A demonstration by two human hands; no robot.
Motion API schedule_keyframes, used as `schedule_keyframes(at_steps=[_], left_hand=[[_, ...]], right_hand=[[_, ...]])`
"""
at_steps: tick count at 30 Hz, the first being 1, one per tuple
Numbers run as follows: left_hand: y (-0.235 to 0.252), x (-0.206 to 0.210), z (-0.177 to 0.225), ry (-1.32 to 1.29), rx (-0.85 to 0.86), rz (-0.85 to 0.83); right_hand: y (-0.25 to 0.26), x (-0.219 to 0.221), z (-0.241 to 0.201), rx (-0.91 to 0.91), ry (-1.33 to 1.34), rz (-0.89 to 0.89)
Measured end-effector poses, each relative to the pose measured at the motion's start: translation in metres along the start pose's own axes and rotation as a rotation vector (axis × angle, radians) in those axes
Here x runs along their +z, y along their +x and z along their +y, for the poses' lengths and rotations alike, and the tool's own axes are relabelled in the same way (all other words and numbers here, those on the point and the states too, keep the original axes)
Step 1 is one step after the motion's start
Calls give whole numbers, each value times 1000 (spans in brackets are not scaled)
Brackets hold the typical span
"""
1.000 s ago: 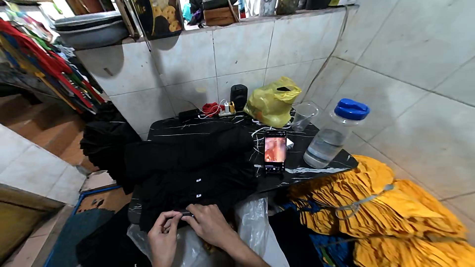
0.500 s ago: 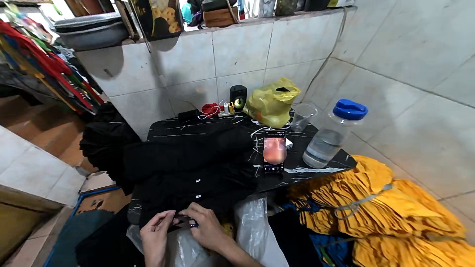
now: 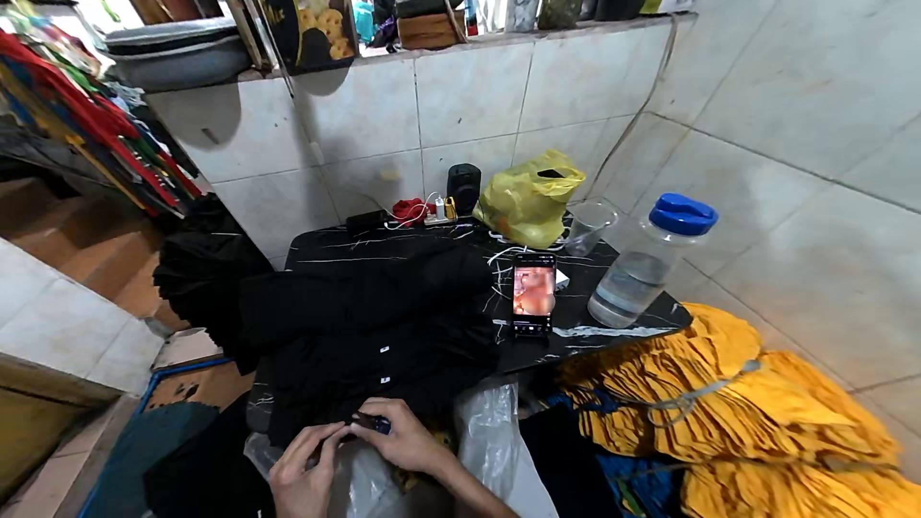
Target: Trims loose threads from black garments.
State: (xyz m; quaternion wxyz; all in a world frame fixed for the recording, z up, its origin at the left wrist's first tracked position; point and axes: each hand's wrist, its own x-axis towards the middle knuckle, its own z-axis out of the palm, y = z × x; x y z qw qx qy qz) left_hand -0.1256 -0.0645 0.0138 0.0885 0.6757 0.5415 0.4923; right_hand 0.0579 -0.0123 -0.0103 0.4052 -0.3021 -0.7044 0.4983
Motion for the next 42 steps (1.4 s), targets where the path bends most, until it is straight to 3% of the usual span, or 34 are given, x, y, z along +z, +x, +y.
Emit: schedule_keyframes(at_steps=[9, 20, 29, 37, 42], left_hand=[[-3, -3, -3, 11, 5, -126], [-9, -6, 1, 224, 96, -116], [-6, 11, 10, 66, -6, -40], [-7, 15, 9, 172, 132, 55], [-7, 8, 6, 54, 4, 55]], right_hand=[[-1, 0, -3, 76, -6, 19], [0, 5, -11, 150, -100, 55], [4, 14, -15, 215, 15, 188], [-2, 5, -13, 184, 44, 132], [-2, 1, -15, 145, 8, 93]])
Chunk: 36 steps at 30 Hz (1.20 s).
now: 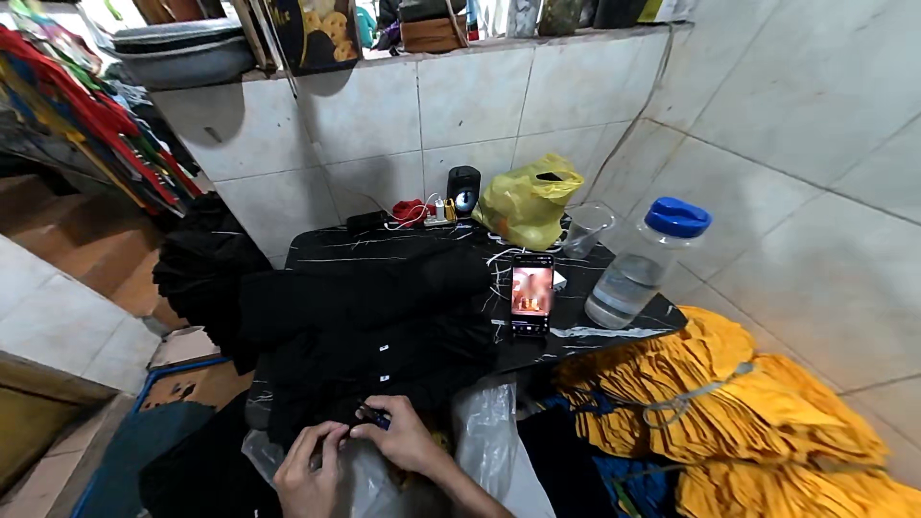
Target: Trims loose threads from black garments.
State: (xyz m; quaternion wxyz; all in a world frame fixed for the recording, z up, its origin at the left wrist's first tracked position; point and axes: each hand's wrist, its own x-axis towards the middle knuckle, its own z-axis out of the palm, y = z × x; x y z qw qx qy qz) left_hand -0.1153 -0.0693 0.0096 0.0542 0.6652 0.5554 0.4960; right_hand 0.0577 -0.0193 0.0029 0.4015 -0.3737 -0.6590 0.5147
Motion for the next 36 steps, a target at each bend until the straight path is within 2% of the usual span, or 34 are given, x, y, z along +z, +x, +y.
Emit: schedule_keyframes(at_steps=[5, 9, 15, 20, 24, 29, 33, 36], left_hand=[[-5, -5, -7, -63, -21, -42], [-7, -10, -9, 76, 83, -89], [-8, -14, -7, 247, 124, -147], [-9, -13, -10, 152, 149, -155], [-7, -10, -5, 4, 76, -128], [-1, -14, -7, -67, -2, -99], [0, -12, 0, -55, 25, -111], [-1, -7, 3, -37, 55, -113]], right_hand=[[1, 3, 3, 14, -18, 11], [0, 5, 4, 34, -30, 25], [-1, 7, 2, 56, -43, 28], [0, 8, 0, 67, -73, 50], [-5, 7, -12, 30, -273, 120], [-15, 1, -18, -213, -580, 226], [-22, -2, -21, -252, -722, 45], [-22, 3, -22, -246, -718, 24]])
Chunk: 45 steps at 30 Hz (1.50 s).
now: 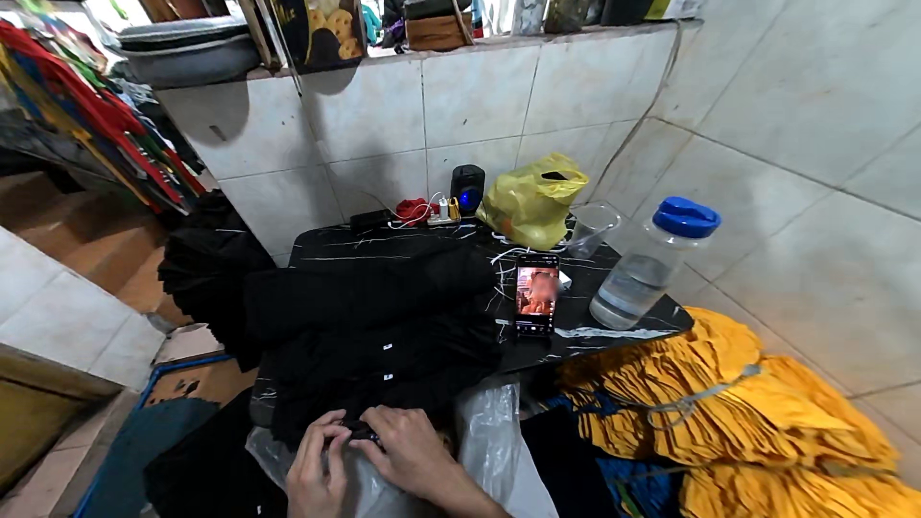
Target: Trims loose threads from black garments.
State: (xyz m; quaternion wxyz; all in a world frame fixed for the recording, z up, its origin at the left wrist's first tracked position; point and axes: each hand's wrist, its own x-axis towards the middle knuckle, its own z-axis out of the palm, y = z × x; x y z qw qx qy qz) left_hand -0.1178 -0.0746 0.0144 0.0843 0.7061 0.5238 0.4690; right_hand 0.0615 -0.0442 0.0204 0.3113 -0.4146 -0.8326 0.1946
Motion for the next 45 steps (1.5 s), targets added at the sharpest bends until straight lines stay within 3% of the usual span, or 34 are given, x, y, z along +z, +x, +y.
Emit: schedule_keyframes(at_steps=[4, 8, 11, 13, 15, 19, 21, 24, 25, 26, 30, 33, 41, 45], left_hand=[[2, -1, -2, 5, 2, 24], [2, -1, -3, -30, -9, 33], [3, -1, -5, -62, -11, 44], [4, 0, -4, -79, -18, 60], [6, 3, -4, -117, -34, 93], [3, 12, 10, -146, -96, 170], [-10, 19, 21, -156, -146, 37], [-31, 30, 16, -129, -181, -570], [-35, 32, 10, -118, -164, -664], [-36, 33, 6, -119, -150, -640], [-16, 11, -2, -240, -158, -204], [3, -2, -7, -170, -134, 13], [9, 5, -20, 32, 20, 46], [7, -5, -6, -78, 79, 125]], right_hand=[[5, 4, -2, 59, -40, 32], [5, 8, 1, -16, -83, 47], [6, 11, 2, 46, -70, 165], [8, 9, 4, 184, 75, 191], [12, 7, 13, 313, 338, 85], [15, 15, 30, 301, 681, 93], [16, 13, 32, 316, 710, 110], [17, 15, 35, 290, 713, 80], [17, 14, 35, 281, 715, 57], [17, 13, 35, 272, 713, 41], [12, 13, 36, 267, 700, 31], [12, 16, 37, 249, 692, 18], [10, 14, 34, 248, 632, -23], [10, 12, 37, 272, 632, 1]])
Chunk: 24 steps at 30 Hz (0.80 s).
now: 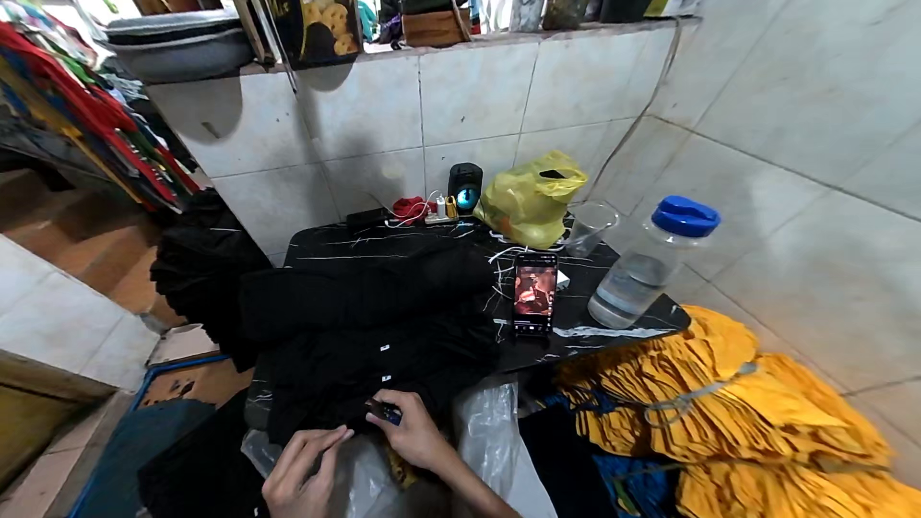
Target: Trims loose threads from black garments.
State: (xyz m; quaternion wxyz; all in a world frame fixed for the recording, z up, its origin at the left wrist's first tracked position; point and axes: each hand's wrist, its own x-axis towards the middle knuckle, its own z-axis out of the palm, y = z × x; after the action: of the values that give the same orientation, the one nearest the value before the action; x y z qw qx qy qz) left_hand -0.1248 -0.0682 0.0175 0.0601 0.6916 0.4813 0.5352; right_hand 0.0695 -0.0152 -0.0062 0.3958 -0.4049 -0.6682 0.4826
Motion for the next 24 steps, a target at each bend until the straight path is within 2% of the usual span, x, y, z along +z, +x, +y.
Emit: schedule_keyframes(at_steps=[4, 6, 8, 10, 13, 15, 17, 20, 22, 24], left_hand=[[2, -6, -1, 10, -21, -69], [3, -6, -1, 44, -90, -153], [4, -4, 0, 141, -166, -276], [2, 0, -1, 278, -165, -332], [6, 1, 1, 325, -197, -254], [14, -6, 5, 201, -283, -174], [25, -12, 8, 44, -382, -104], [42, -4, 13, -138, -457, -20], [55, 11, 10, -262, -462, 55], [68, 26, -4, -364, -415, 91]], right_hand=[[1, 3, -1, 0, 19, 1], [1, 5, -2, -14, 6, 4], [0, 7, -2, -34, -20, 7], [-2, 8, -1, -66, -64, -2], [-7, -5, -12, -44, -376, -51], [-13, -24, -30, 57, -712, -94], [-18, -47, -46, 208, -900, -59], [-25, -89, -65, 352, -978, -8], [-23, -108, -70, 342, -969, 12], [-16, -119, -64, 296, -921, 118]])
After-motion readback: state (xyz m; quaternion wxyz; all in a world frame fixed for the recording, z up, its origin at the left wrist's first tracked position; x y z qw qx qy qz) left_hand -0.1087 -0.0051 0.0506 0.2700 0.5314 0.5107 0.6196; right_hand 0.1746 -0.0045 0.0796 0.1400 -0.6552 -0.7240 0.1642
